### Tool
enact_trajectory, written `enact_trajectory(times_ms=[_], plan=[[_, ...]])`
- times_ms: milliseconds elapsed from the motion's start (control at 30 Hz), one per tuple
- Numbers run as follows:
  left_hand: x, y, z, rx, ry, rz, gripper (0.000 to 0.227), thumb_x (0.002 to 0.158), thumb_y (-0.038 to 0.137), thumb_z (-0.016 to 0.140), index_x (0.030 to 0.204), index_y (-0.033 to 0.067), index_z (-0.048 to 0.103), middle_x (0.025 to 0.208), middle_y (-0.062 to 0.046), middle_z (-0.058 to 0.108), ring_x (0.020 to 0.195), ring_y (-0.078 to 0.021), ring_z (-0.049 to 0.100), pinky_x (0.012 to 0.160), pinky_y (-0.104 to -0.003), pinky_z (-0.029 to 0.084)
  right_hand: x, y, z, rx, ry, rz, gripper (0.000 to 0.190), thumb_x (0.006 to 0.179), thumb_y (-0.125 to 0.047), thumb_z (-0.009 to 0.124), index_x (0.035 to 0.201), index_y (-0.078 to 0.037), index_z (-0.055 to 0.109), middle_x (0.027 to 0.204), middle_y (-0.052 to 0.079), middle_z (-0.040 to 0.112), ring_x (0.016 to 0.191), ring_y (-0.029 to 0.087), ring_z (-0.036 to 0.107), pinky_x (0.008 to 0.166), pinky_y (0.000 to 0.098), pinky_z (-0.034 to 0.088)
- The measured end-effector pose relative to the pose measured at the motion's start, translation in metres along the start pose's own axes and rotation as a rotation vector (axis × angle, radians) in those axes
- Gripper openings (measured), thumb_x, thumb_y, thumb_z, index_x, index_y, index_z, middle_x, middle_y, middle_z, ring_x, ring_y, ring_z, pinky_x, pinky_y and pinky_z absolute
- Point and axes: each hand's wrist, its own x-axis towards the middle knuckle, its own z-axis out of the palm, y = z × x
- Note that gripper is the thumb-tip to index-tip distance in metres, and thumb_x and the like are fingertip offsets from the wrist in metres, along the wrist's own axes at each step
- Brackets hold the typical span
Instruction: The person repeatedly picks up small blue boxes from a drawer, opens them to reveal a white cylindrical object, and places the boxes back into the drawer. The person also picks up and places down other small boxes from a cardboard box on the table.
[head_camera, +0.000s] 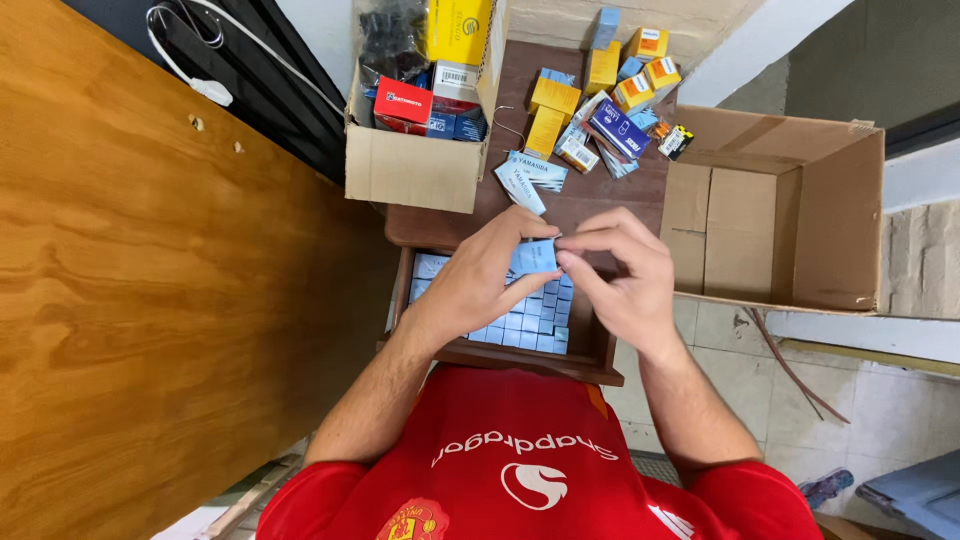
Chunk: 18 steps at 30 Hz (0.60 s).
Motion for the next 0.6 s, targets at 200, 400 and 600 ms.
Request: enact_trajectory(times_ms=[200,400,600], plan=[[0.000,0.000,-0.003,0.222,0.030,0.163,0.037,0.096,0.016,0.072,0.126,0.0008,0.056,0.109,-0.019,0.061,0.108,-0.0395,0.066,0.094,-0.049,0.056,0.009,-0.001,-0.009,-0.149,-0.179,-0.012,0.011,0.089,-0.002,0.079,0.100,-0.005,0.076,0.090,0.010,0.069,0.084,0.029,0.068,0.078,0.0447,0.054],[-0.003,-0.012,-0.001,0.374,0.074,0.203,0.039,0.090,0.021,0.075,0.126,0.0137,0.062,0.100,-0.008,0.062,0.095,-0.0312,0.068,0.081,-0.043,0.058,0.000,0.015,-0.016,-0.159,-0.203,0.019,0.006,0.092,-0.003,0.074,0.097,-0.006,0.074,0.092,0.011,0.068,0.089,0.030,0.069,0.080,0.0441,0.055],[0.002,-0.006,-0.003,0.371,0.243,0.135,0.028,0.084,0.027,0.078,0.110,0.0273,0.067,0.092,0.007,0.061,0.081,-0.0162,0.068,0.074,-0.030,0.059,-0.001,0.005,-0.031,-0.097,-0.164,0.082,0.004,0.100,0.002,0.064,0.102,-0.001,0.066,0.099,0.015,0.069,0.091,0.027,0.067,0.083,0.0400,0.052]])
